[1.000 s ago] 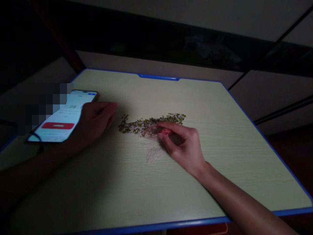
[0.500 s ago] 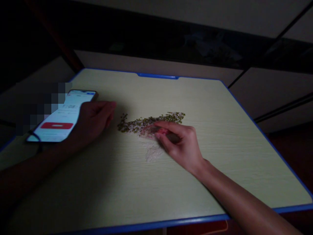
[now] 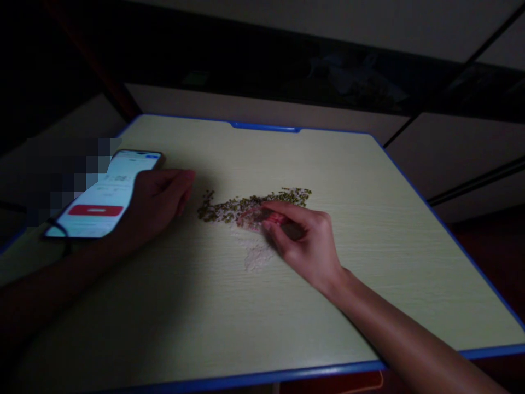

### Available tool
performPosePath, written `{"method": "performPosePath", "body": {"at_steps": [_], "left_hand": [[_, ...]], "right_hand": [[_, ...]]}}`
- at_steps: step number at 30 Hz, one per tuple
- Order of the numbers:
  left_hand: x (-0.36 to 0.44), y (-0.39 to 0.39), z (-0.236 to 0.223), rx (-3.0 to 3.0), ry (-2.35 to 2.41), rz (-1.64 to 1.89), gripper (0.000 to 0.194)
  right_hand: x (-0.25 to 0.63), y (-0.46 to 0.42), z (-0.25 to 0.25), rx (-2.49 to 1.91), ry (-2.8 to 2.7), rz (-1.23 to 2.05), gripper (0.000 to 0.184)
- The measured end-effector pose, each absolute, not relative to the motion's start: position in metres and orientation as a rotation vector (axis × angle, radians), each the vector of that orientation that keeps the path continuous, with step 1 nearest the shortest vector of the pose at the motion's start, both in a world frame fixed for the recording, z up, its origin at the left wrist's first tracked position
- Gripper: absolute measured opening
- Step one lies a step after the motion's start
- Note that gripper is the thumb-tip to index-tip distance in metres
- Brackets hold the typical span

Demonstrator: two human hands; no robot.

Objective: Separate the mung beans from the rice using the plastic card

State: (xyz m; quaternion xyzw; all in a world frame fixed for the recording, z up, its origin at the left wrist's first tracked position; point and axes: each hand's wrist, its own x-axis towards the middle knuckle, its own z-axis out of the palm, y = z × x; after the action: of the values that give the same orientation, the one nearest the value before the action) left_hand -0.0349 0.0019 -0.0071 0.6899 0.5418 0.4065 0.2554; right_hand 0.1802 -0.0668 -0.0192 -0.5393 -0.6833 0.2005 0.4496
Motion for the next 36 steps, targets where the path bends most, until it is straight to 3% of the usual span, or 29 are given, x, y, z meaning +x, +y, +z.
{"method": "performPosePath", "body": {"at_steps": [36], "left_hand": [[-0.0349, 0.0024, -0.0069, 1.878, 1.474, 1.091, 0.04]], "right_hand": [[0.1776, -0.0647, -0.0196, -1.342, -1.723, 0.441, 0.02]]}}
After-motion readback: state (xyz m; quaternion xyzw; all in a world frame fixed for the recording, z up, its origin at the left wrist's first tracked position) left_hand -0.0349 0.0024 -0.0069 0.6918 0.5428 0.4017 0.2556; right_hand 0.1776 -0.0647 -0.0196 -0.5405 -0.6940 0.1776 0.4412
